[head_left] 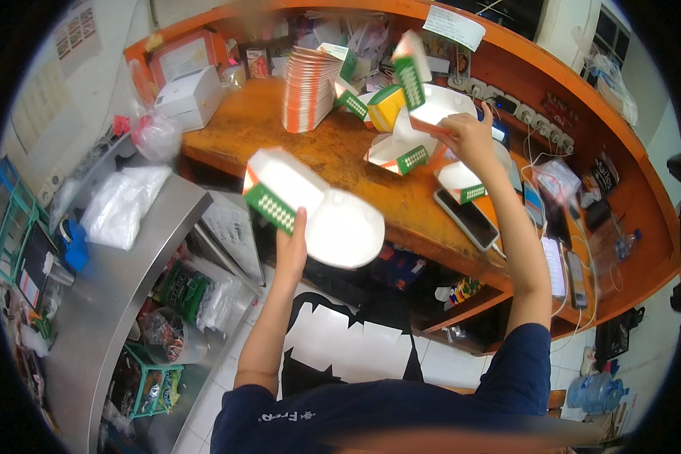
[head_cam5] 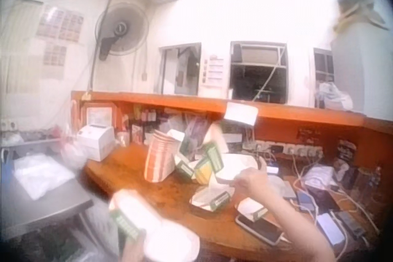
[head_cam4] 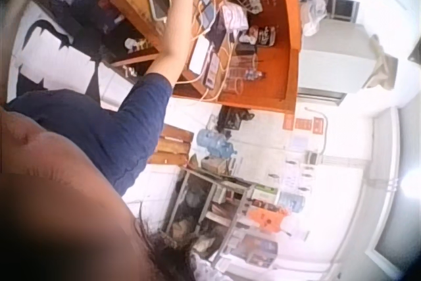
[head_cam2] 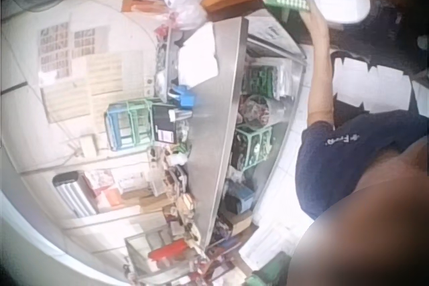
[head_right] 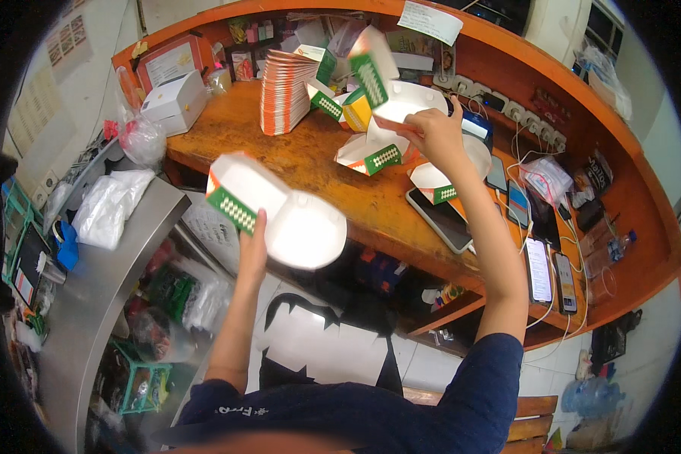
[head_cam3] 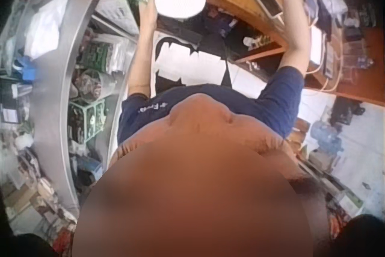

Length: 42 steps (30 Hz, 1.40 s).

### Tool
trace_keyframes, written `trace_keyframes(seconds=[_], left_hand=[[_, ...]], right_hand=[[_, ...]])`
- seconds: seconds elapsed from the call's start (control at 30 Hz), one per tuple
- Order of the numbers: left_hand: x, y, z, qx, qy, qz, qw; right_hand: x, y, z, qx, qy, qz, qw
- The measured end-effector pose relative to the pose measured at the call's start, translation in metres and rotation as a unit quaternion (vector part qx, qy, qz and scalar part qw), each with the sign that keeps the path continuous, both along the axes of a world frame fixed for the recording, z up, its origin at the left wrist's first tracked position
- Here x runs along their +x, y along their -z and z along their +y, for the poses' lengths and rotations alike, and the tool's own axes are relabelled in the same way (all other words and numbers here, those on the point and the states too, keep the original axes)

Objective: The person folds flat paper food containers into their final shape by hand, then stacks the finished units on the counter. The person repeatedly picks a flat container, folds the sides and tabs, and places the completed container on a growing stack.

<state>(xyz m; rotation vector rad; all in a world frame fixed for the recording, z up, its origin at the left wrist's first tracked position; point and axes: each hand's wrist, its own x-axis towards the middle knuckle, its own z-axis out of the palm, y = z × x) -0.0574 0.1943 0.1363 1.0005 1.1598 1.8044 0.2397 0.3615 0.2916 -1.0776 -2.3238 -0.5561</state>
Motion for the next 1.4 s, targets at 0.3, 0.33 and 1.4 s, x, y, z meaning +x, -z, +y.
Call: trace_keyframes(seconds=[0.3,0.33,1.4], left_hand=[[0.035,0.021,0.064,0.046,0.032,-0.111,0.992],[0.039,0.03,0.066,0.065,0.065,-0.18,0.979],[0.063,0.015,0.068,0.071,-0.156,-0.059,0.983]], right_hand=[[-0.087,0.08,-0.115,-0.097,-0.149,-0.041,0.983],[-0.093,0.089,-0.118,-0.12,-0.142,-0.079,0.979],[-0.102,0.069,-0.089,-0.155,-0.155,0.157,0.963]])
